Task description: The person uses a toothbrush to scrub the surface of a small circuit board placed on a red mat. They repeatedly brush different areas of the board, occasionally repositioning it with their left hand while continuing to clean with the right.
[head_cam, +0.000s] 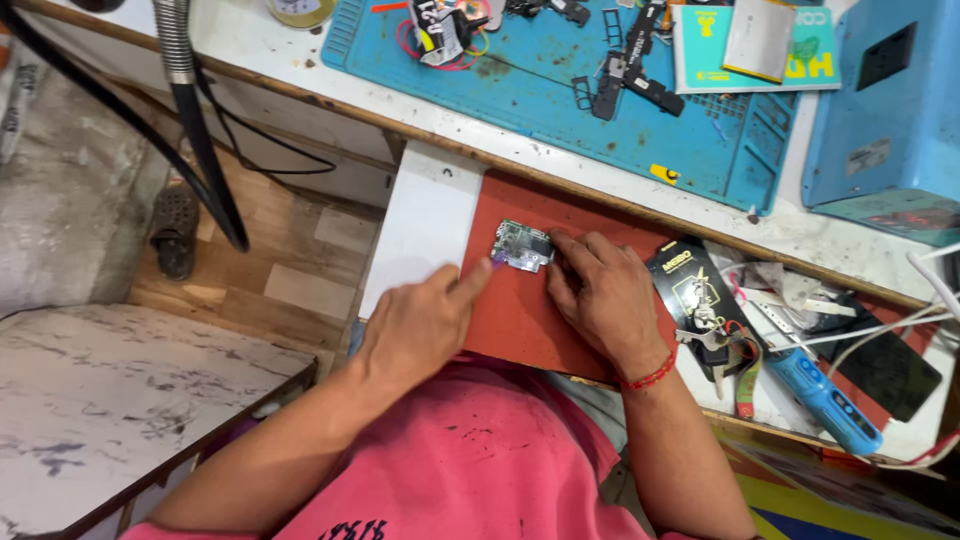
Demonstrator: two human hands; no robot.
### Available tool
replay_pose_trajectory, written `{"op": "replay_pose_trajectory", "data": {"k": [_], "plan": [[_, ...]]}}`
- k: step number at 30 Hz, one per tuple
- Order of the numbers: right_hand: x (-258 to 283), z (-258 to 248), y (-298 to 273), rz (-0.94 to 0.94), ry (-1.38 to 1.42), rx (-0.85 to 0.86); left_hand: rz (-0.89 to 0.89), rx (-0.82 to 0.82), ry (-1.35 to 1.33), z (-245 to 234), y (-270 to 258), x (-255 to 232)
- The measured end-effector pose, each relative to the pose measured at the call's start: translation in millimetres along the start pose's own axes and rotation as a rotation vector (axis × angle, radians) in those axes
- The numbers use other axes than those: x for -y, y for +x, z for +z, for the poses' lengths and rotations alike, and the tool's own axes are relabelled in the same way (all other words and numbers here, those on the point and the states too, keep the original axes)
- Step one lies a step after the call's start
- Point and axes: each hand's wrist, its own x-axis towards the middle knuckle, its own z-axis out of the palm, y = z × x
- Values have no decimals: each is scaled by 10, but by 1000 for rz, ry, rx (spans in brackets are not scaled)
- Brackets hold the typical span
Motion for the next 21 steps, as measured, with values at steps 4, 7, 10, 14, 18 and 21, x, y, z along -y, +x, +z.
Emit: {"op": "replay_pose_trajectory", "data": {"k": [4,7,10,14,18,21], "plan": [[-13,-14,20,6,7,-5,-8,5,6,48,37,-114],[-22,-23,-12,-1,15,14,-109,-63,-60,35,92,-14],[-14,-14,-3,-2,17,-11,-10,-38,-17,-16,116,11],[-20,-16,-9,-4,21,-4,12,-20,12,-14,38,-67],[-48,-52,3,10,45,13,-61,-13,-4,-47,160,-39],[-12,-33,-5,1,60,-1,-60,-45,-5,3,97,-134]]}}
